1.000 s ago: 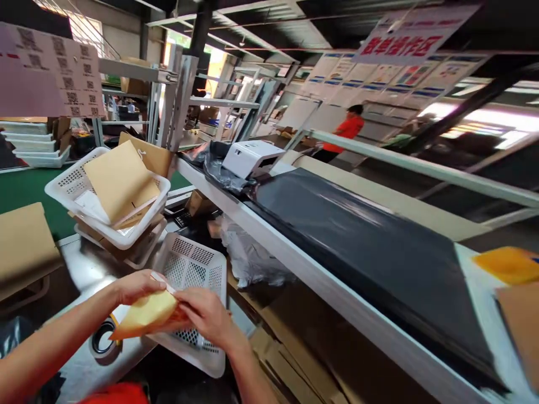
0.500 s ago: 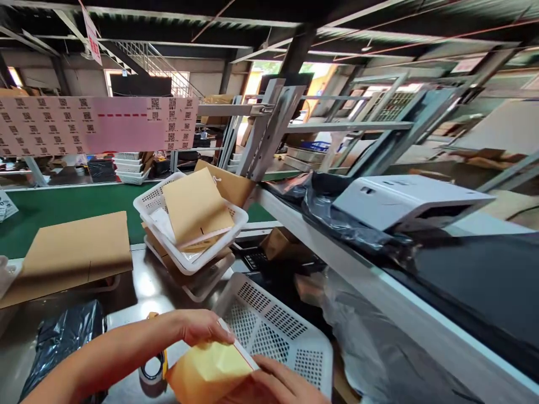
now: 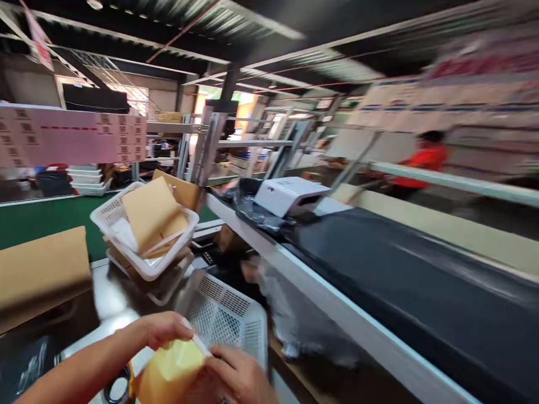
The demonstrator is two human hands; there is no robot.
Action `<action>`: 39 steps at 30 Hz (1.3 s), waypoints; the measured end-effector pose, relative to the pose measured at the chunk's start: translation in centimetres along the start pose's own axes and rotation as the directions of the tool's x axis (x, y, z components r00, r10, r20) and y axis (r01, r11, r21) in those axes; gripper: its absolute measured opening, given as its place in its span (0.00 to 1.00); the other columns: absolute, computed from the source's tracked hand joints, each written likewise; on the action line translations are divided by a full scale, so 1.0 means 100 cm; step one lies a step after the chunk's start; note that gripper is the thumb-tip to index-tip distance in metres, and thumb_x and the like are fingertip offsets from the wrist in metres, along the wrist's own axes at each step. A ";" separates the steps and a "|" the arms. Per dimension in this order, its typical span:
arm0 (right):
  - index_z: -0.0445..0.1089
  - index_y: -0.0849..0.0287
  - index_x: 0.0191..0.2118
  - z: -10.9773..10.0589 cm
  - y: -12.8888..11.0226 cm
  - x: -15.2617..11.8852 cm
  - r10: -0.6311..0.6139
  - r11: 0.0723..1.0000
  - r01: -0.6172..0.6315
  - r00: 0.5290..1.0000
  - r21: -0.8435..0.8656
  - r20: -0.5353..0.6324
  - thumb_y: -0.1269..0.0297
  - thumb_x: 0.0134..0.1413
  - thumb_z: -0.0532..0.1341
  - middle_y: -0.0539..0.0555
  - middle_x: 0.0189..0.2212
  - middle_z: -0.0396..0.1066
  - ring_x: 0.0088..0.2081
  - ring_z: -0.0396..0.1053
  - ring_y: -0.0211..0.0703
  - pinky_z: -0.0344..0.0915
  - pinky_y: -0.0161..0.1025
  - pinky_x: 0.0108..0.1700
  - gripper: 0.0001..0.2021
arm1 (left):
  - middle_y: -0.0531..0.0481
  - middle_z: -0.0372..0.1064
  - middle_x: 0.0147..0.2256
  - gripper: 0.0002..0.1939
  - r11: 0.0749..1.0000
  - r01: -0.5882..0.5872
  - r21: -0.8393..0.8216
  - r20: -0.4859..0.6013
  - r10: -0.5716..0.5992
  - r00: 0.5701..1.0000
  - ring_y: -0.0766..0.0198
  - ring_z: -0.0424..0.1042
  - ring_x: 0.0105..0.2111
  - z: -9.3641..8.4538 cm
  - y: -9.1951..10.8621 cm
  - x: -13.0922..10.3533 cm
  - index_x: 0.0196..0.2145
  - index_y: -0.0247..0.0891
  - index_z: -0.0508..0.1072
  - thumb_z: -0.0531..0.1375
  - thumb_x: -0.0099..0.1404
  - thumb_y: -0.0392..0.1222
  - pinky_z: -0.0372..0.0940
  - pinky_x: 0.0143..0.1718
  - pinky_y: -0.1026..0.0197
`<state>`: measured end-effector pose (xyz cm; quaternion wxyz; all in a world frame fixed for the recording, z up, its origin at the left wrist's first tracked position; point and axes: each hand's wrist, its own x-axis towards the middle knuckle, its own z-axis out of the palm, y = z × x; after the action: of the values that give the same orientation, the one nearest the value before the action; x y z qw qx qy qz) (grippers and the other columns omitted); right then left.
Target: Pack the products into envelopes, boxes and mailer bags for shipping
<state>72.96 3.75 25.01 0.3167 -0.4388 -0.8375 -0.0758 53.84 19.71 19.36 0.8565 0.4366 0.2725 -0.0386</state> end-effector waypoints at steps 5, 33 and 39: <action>0.74 0.54 0.45 -0.003 -0.026 0.019 0.099 0.987 -0.093 0.994 -0.129 0.044 0.67 0.72 0.53 0.52 0.36 0.80 0.33 0.77 0.41 0.71 0.37 0.34 0.11 | 0.46 0.79 0.31 0.06 0.998 -0.040 -0.043 0.082 0.043 0.996 0.61 0.75 0.29 0.008 0.012 -0.024 0.29 0.36 0.80 0.67 0.59 0.42 0.69 0.39 0.57; 0.76 0.58 0.51 0.003 -0.040 0.018 0.075 0.982 -0.078 0.997 -0.171 -0.019 0.69 0.72 0.57 0.56 0.40 0.83 0.37 0.79 0.43 0.74 0.40 0.38 0.11 | 0.46 0.80 0.32 0.19 0.997 0.054 -0.054 0.098 -0.049 0.994 0.57 0.77 0.31 0.007 0.017 -0.043 0.35 0.32 0.80 0.72 0.48 0.47 0.70 0.40 0.56; 0.77 0.56 0.44 -0.004 -0.040 0.027 0.050 0.991 -0.045 0.998 -0.129 0.039 0.73 0.69 0.59 0.52 0.36 0.83 0.32 0.78 0.40 0.71 0.37 0.33 0.10 | 0.48 0.79 0.30 0.13 0.994 0.102 -0.031 0.054 -0.100 0.993 0.60 0.75 0.30 0.005 0.018 -0.045 0.33 0.33 0.80 0.69 0.53 0.45 0.69 0.39 0.58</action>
<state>68.92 3.04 27.49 0.2721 -0.4796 -0.8267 -0.1125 50.78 19.67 23.15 0.8677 0.4064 0.2723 -0.0887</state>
